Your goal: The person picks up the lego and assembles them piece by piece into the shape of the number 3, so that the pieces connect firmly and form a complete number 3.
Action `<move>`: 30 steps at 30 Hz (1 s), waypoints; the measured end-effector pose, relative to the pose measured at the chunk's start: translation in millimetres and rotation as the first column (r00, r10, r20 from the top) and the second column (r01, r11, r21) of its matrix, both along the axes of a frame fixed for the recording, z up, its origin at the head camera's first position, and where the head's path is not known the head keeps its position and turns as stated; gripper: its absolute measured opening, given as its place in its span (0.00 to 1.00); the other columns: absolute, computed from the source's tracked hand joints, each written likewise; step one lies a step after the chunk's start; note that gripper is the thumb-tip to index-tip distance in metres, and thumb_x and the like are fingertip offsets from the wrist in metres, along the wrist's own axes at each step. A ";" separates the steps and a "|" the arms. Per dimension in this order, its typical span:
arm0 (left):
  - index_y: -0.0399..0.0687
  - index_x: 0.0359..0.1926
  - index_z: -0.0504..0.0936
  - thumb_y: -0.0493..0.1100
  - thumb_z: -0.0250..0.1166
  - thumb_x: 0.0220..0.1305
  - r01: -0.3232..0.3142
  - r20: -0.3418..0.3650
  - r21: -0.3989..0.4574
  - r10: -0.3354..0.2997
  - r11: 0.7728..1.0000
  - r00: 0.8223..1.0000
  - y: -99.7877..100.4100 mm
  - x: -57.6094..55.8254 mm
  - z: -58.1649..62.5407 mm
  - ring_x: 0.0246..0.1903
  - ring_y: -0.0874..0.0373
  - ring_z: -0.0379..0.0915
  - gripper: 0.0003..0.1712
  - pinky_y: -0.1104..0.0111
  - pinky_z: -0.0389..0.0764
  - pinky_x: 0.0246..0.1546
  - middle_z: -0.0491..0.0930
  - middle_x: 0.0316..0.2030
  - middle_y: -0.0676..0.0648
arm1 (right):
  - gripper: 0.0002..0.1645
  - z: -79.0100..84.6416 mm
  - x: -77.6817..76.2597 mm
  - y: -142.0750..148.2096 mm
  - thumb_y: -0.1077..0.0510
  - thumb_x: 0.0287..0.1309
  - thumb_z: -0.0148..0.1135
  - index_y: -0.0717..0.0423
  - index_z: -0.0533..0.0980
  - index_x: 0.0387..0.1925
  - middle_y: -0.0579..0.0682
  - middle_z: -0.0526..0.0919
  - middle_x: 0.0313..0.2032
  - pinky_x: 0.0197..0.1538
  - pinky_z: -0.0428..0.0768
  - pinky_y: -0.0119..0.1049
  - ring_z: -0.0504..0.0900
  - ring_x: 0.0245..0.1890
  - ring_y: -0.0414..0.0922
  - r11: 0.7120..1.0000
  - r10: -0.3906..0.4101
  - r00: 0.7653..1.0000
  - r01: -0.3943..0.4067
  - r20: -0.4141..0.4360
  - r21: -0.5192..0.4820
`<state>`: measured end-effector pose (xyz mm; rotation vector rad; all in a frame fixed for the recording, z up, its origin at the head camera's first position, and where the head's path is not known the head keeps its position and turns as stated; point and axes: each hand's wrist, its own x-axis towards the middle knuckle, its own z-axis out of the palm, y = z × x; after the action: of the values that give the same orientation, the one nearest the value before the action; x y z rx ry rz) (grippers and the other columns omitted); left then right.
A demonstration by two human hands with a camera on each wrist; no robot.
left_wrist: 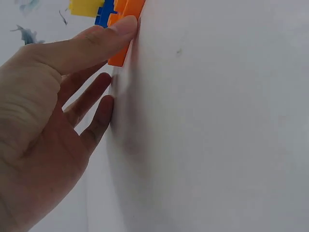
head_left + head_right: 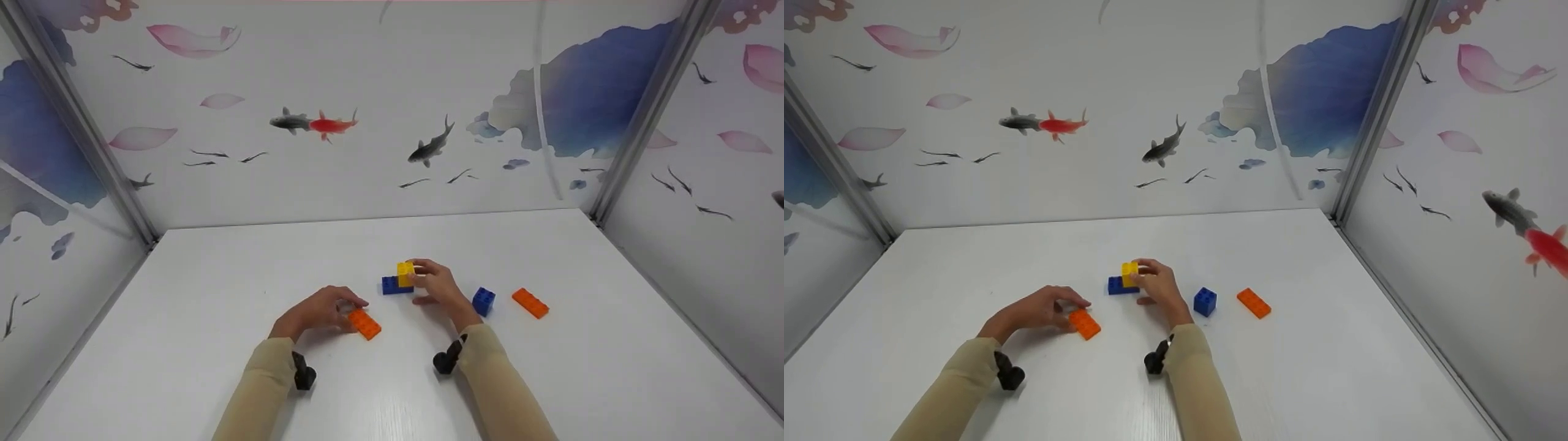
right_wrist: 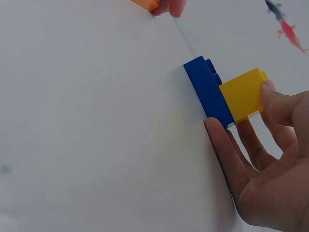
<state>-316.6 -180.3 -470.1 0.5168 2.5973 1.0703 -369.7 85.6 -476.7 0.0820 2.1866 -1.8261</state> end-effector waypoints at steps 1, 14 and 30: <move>0.56 0.51 0.88 0.34 0.73 0.55 0.000 -0.011 0.007 0.000 1.000 1.000 0.0 0.2 -0.6 0.60 0.49 0.71 0.22 0.45 0.67 0.69 0.83 0.52 0.51 | 0.28 -0.2 -0.2 0.0 0.56 0.69 0.58 0.43 0.70 0.69 0.54 0.67 0.71 0.43 0.87 0.35 0.71 0.65 0.54 1.000 -0.001 1.000 0.001 0.000 0.001; 0.51 0.44 0.88 0.44 0.77 0.55 -0.101 -0.074 0.036 0.104 0.994 0.992 3.2 4.3 -5.8 0.53 0.51 0.74 0.15 0.46 0.69 0.67 0.85 0.45 0.50 | 0.28 -2.6 -1.5 -0.1 0.56 0.69 0.58 0.43 0.70 0.69 0.54 0.68 0.71 0.43 0.87 0.34 0.72 0.64 0.54 1.000 -0.011 1.000 0.011 0.007 0.003; 0.51 0.45 0.89 0.44 0.75 0.58 -0.250 -0.042 0.119 0.256 0.961 0.966 18.2 -9.6 12.9 0.43 0.55 0.78 0.13 0.63 0.84 0.50 0.85 0.44 0.50 | 0.28 -1.8 -0.1 -0.5 0.55 0.67 0.60 0.43 0.72 0.68 0.53 0.69 0.71 0.43 0.87 0.36 0.73 0.64 0.54 0.999 -0.029 0.999 0.030 0.025 -0.020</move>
<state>-326.2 -162.2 -457.2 0.2452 2.7192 1.3072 -369.8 85.1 -478.5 0.1327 2.1604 -1.8528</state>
